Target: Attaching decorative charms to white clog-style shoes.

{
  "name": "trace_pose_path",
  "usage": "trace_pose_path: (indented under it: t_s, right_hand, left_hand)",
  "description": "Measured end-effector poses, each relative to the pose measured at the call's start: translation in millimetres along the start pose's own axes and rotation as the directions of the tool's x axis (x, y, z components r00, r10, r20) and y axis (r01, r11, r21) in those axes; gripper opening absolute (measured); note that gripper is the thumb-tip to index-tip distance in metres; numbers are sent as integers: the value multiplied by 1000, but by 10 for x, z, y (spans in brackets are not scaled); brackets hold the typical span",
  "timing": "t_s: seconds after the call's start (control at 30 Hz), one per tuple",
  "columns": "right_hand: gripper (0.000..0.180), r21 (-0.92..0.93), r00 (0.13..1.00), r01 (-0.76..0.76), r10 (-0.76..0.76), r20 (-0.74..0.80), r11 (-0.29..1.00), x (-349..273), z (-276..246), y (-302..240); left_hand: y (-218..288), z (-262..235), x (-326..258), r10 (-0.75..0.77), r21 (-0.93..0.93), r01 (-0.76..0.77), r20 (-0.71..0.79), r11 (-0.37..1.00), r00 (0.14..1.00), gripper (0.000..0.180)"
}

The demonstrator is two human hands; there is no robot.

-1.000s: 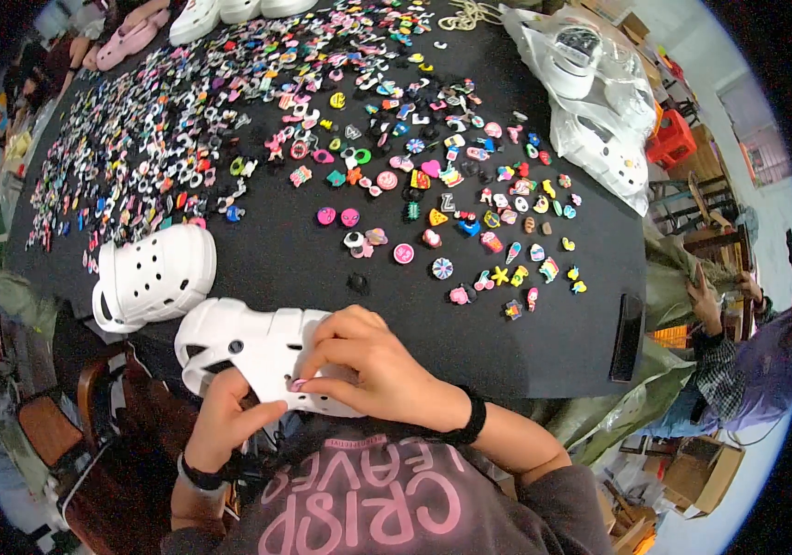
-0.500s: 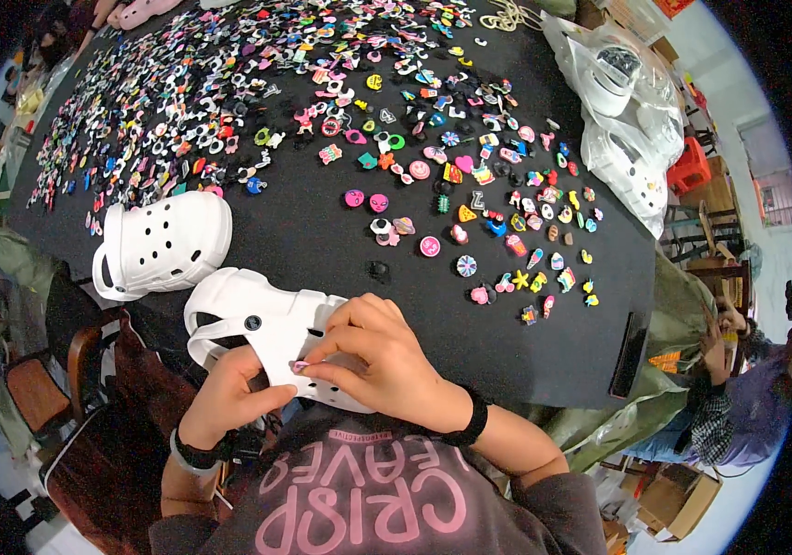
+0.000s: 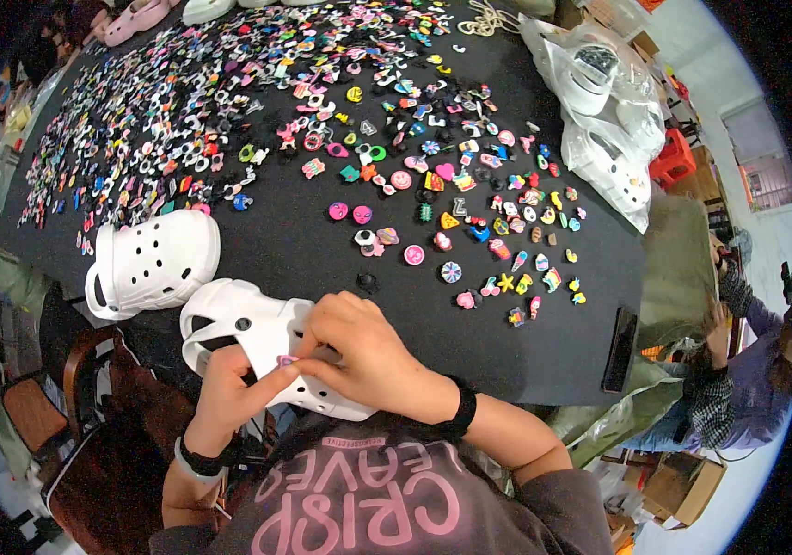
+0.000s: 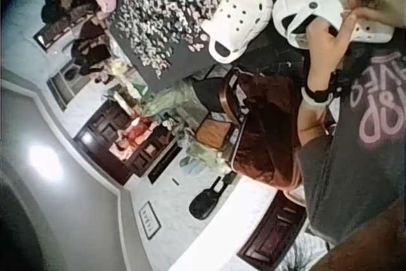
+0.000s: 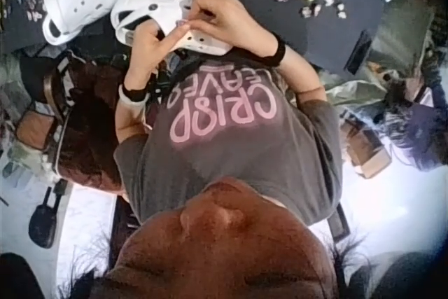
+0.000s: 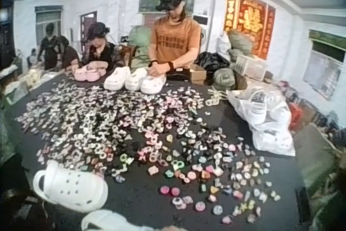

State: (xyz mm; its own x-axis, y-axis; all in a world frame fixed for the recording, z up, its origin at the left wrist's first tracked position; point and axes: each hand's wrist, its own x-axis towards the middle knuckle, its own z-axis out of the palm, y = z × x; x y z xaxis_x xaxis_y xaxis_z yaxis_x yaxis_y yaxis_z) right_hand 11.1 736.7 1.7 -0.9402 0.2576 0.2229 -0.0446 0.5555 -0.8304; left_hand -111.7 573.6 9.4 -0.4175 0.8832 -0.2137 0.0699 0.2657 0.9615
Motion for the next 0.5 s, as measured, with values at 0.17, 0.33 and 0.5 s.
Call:
trace_pose_path:
  t_s: [0.17, 0.33, 0.5]
  right_hand:
    - [16, -8, 997, 72, -72, -29, 997, -122, 63, -74]
    - [17, 20, 992, 124, -124, -12, 992, -211, 32, -44]
    - [22, 15, 992, 120, -120, -30, 993, -322, -12, -74]
  left_hand:
    - [52, -26, -37, 2, -6, -2, 44, 1000, 999, 18]
    - [76, -64, -69, -80, -9, 81, 86, 997, 993, 16]
    - [137, 35, -96, -54, 124, 47, 57, 991, 997, 16]
